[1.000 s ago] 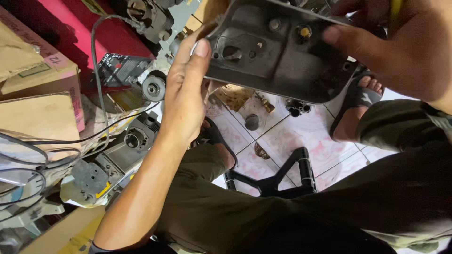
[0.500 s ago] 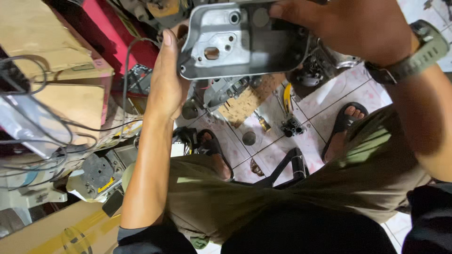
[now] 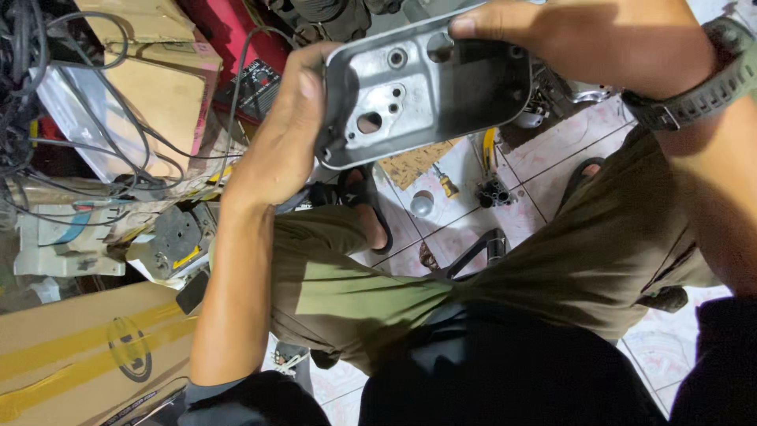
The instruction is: The person scrubs the inside of a cylindrical metal part with a yellow-handled brush, then scrubs the surface of a larger metal casing. The person is sitting on a chair with legs crossed while working.
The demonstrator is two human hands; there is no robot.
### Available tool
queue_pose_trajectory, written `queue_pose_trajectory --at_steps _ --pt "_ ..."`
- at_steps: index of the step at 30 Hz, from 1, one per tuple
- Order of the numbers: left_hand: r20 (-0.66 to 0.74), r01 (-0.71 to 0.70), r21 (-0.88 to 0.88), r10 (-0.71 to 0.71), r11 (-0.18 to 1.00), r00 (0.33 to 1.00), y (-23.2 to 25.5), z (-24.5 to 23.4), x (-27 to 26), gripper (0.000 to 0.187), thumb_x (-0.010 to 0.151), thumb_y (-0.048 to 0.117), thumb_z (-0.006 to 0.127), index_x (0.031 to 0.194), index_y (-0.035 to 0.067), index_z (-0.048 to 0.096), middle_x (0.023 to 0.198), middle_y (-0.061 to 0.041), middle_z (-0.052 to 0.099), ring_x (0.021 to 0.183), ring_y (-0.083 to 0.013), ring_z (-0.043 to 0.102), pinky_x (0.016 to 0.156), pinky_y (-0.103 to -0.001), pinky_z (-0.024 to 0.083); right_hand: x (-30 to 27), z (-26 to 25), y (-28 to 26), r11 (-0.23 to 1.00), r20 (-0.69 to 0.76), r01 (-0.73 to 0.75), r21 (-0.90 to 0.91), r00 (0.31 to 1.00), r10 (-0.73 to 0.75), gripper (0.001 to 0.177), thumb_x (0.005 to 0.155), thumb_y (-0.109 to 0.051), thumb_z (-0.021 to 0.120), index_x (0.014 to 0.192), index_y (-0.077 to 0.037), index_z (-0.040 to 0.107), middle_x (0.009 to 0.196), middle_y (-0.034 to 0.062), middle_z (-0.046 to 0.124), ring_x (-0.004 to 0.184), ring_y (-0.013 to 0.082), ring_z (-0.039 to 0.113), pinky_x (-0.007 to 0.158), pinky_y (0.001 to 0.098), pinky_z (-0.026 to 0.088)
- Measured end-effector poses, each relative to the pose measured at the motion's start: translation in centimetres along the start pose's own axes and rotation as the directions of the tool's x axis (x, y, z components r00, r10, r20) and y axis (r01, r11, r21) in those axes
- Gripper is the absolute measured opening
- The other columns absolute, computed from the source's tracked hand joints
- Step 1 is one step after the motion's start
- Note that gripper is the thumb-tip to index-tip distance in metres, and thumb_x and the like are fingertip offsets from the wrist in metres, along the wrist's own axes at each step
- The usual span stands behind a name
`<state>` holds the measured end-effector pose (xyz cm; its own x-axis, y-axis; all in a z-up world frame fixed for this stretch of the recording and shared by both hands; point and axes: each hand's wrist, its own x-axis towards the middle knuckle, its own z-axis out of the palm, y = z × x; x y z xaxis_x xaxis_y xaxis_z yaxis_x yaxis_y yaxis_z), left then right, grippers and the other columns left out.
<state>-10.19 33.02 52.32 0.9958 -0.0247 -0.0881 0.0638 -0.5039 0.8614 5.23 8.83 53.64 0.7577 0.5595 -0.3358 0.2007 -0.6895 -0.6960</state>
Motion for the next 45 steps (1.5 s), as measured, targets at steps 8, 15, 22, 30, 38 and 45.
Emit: queue_pose_trajectory --at_steps 8,15,22,30,38,45 --pt "0.097 0.247 -0.100 -0.238 0.964 0.967 -6.4 -0.5 3.5 0.105 0.078 0.084 0.014 0.149 0.008 0.028 0.163 -0.017 0.025 0.155 -0.0319 0.018 0.124 -0.053 0.016 5.3 1.1 -1.5 0.976 0.057 0.184 -0.118 0.982 -0.179 0.034 0.096 -0.033 0.075 0.119 -0.010 0.067 0.116 0.0118 0.069 0.104 0.0275 0.067 0.089 0.0369 0.056" --pt "0.039 0.272 -0.321 -0.275 0.907 0.961 -11.1 1.1 7.8 0.089 0.087 0.072 0.039 0.152 0.011 0.042 0.157 -0.011 0.047 0.146 -0.0235 0.042 0.122 -0.040 0.031 12.5 2.9 4.0 0.802 -0.091 0.597 0.001 0.799 -0.594 0.050 0.087 -0.021 0.089 0.088 -0.006 0.042 0.115 0.0115 0.074 0.089 0.0195 0.067 0.068 0.0371 0.047" --pt "-0.138 0.045 -0.349 -0.099 0.936 0.985 -12.8 3.1 8.6 0.067 0.099 0.065 0.037 0.137 0.014 0.055 0.134 -0.005 0.060 0.125 -0.0150 0.053 0.108 -0.029 0.038 12.2 1.9 5.5 0.707 -0.225 0.698 0.117 0.712 -0.665 0.035 0.110 -0.028 0.052 0.126 0.003 0.050 0.119 0.0130 0.054 0.089 0.0195 0.046 0.077 0.0343 0.039" --pt "-0.307 0.074 -0.640 -0.343 0.765 0.888 -13.1 5.8 8.4 0.054 0.094 0.051 0.053 0.129 0.010 0.058 0.110 -0.007 0.062 0.092 -0.0140 0.060 0.066 -0.031 0.059 9.6 2.8 7.0 0.712 -0.327 0.617 0.335 0.785 -0.526 0.025 0.115 -0.031 0.027 0.117 -0.006 0.029 0.081 0.0053 0.040 0.064 0.0141 0.037 0.062 0.0307 0.037" --pt "-0.290 0.100 -0.727 -0.436 0.679 0.852 -12.9 5.6 7.6 0.049 0.094 0.048 0.057 0.128 0.013 0.057 0.110 -0.006 0.062 0.092 -0.0130 0.058 0.067 -0.030 0.055 9.2 3.7 8.3 0.797 -0.374 0.594 0.105 0.766 -0.522 0.014 0.116 -0.015 0.042 0.120 -0.001 0.042 0.087 0.0069 0.050 0.069 0.0166 0.040 0.064 0.0341 0.034" --pt "-0.346 0.130 -0.780 -0.594 0.613 0.726 -8.6 6.5 7.9 0.043 0.092 0.046 0.057 0.123 0.017 0.060 0.116 -0.002 0.067 0.099 -0.0117 0.062 0.065 -0.031 0.054 8.7 3.8 7.9 0.826 -0.388 0.562 0.046 0.772 -0.503 0.016 0.116 -0.014 0.046 0.120 0.001 0.048 0.080 0.0059 0.053 0.062 0.0149 0.040 0.061 0.0331 0.033"
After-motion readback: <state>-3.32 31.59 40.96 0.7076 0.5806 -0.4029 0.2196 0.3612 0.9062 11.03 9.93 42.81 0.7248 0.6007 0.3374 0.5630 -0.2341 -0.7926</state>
